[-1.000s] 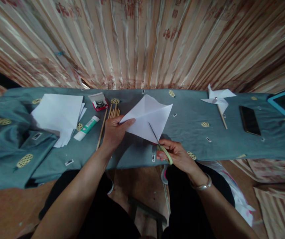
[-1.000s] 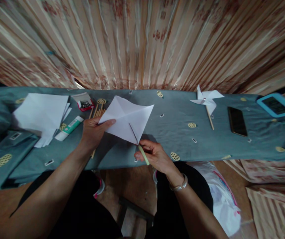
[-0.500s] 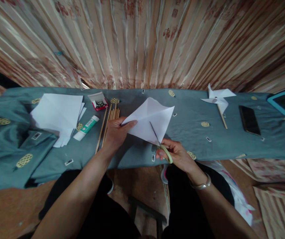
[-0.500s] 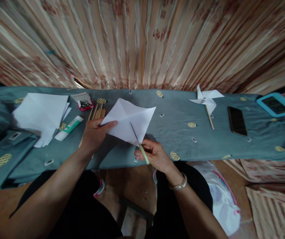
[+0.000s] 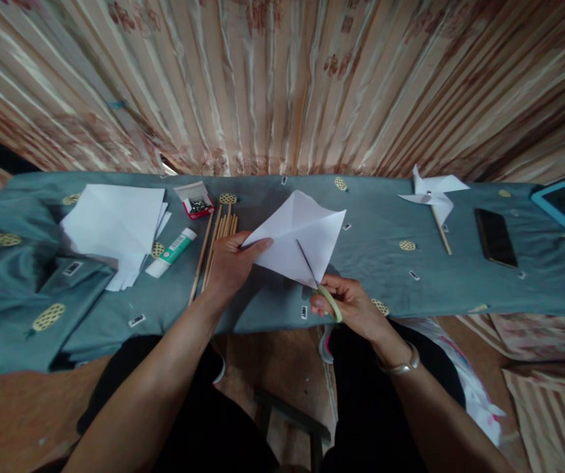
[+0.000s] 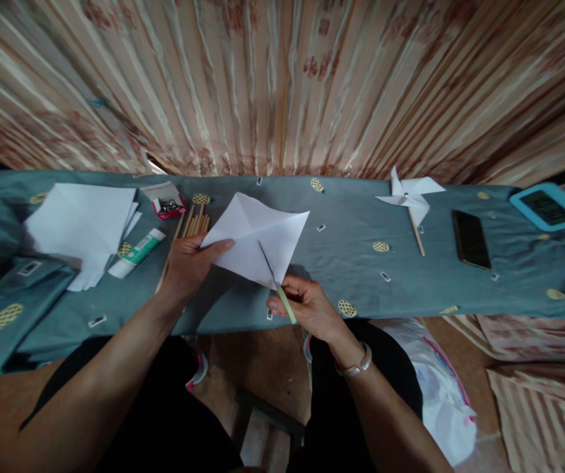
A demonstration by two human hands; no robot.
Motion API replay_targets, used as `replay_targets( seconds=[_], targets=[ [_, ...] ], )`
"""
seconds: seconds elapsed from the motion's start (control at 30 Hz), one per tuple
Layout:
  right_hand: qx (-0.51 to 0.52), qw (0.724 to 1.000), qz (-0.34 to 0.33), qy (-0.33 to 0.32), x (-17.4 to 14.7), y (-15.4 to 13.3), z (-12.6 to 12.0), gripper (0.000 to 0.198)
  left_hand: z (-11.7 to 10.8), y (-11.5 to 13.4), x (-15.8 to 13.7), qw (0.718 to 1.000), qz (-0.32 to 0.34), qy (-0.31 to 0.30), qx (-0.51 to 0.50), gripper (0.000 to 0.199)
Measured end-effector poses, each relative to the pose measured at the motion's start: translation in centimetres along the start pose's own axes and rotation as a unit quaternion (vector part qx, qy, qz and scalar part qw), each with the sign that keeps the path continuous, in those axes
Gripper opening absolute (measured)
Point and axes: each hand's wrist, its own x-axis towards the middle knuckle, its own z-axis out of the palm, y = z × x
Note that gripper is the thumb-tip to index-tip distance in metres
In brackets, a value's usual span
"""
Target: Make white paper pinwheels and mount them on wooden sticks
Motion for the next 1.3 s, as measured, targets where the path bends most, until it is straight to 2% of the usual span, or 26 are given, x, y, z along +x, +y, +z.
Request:
replay_targets(
  seconds=[0.87,1.13,1.3],
  targets=[
    [0.029,0.999,0.015,0.022,0.1,-0.1,0.4,0.039,0.1,-1.1,0.1,1.000,0.001,-0.013,-0.025,0.024],
    [-0.008,1.000,0.020,-0.022,-0.1,0.1,0.0,0.045,0.0,-0.8,0.3,1.000,-0.004,0.007,-0.011,0.022],
    [-0.047,0.992,0.075,-0.084,-1.2,0.1,-1.9,0.056,-0.8,-0.4,1.1,0.999,-0.002,0.040,-0.037,0.026]
  ],
)
